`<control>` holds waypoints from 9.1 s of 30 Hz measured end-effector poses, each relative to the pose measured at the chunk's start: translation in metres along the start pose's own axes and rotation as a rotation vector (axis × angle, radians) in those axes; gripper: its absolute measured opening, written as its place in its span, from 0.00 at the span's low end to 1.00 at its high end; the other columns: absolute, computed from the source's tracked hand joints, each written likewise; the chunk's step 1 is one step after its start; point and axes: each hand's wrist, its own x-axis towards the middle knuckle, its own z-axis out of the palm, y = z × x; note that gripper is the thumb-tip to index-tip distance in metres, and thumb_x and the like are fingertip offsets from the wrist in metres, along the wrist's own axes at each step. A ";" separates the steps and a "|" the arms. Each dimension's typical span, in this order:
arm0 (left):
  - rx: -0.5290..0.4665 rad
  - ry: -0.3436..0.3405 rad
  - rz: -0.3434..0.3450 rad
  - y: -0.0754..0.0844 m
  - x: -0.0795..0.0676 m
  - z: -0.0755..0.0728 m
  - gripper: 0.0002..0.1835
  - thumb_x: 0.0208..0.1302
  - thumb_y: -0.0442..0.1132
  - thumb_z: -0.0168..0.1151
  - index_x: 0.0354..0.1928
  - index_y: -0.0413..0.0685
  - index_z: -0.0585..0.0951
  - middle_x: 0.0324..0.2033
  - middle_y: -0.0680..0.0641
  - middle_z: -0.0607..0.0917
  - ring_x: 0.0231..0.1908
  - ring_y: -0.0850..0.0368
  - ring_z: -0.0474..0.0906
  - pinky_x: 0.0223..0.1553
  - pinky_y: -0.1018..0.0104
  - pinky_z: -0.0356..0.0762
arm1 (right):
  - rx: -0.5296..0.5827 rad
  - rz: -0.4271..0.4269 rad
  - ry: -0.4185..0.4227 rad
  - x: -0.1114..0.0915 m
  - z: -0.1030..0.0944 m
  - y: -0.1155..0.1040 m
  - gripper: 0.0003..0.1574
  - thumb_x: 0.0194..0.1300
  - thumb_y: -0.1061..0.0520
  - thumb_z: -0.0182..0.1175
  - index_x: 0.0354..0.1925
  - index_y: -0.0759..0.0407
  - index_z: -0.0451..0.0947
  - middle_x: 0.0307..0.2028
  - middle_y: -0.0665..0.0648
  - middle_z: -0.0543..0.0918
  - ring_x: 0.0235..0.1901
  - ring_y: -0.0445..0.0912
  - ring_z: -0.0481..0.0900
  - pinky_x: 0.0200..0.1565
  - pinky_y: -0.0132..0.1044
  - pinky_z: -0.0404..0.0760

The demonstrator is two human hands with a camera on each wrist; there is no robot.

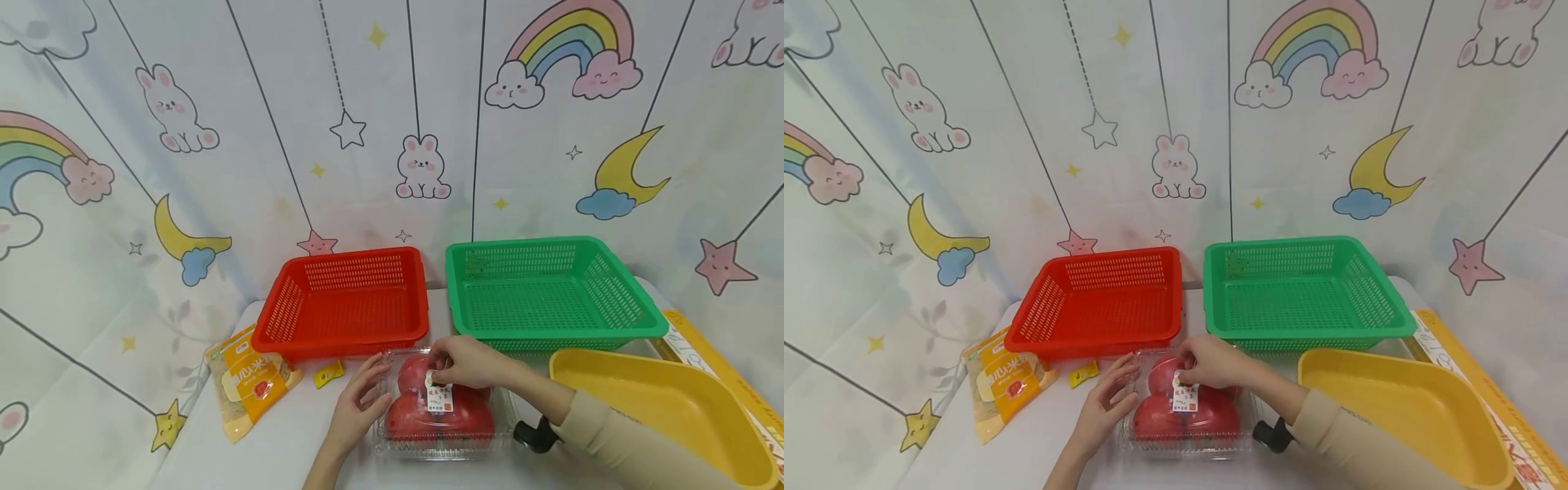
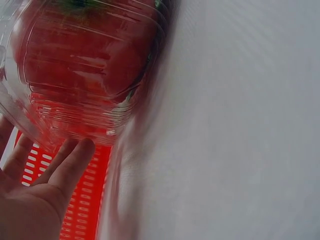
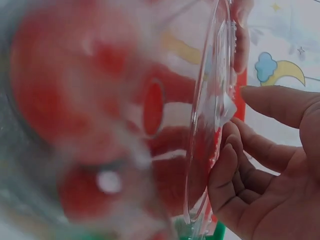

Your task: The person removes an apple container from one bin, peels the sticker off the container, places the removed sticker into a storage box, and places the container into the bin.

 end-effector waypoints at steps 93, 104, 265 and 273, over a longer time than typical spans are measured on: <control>-0.005 -0.017 -0.012 -0.001 0.001 -0.002 0.23 0.65 0.34 0.66 0.62 0.50 0.80 0.73 0.48 0.67 0.65 0.41 0.69 0.59 0.56 0.75 | 0.333 0.251 -0.200 -0.156 -0.088 0.183 0.07 0.72 0.62 0.57 0.44 0.66 0.77 0.34 0.57 0.77 0.28 0.41 0.71 0.27 0.28 0.67; -0.006 -0.018 -0.028 -0.001 0.000 -0.001 0.24 0.65 0.36 0.67 0.63 0.52 0.79 0.73 0.49 0.66 0.65 0.42 0.70 0.59 0.57 0.76 | 0.325 0.292 -0.212 -0.162 -0.090 0.183 0.11 0.73 0.60 0.57 0.48 0.66 0.78 0.37 0.57 0.79 0.32 0.43 0.74 0.30 0.30 0.72; -0.617 0.561 -0.325 0.004 0.021 -0.103 0.24 0.77 0.49 0.54 0.67 0.48 0.66 0.54 0.48 0.82 0.52 0.54 0.81 0.58 0.60 0.77 | 1.159 0.386 0.234 0.056 -0.042 -0.015 0.49 0.66 0.52 0.63 0.75 0.49 0.46 0.65 0.65 0.64 0.59 0.61 0.70 0.49 0.49 0.84; -0.703 0.633 -0.296 0.003 0.031 -0.101 0.34 0.68 0.52 0.64 0.69 0.49 0.63 0.62 0.45 0.78 0.53 0.53 0.81 0.58 0.59 0.77 | 1.108 0.385 0.269 0.100 -0.044 -0.020 0.44 0.63 0.51 0.67 0.68 0.50 0.54 0.61 0.62 0.69 0.52 0.56 0.71 0.44 0.44 0.84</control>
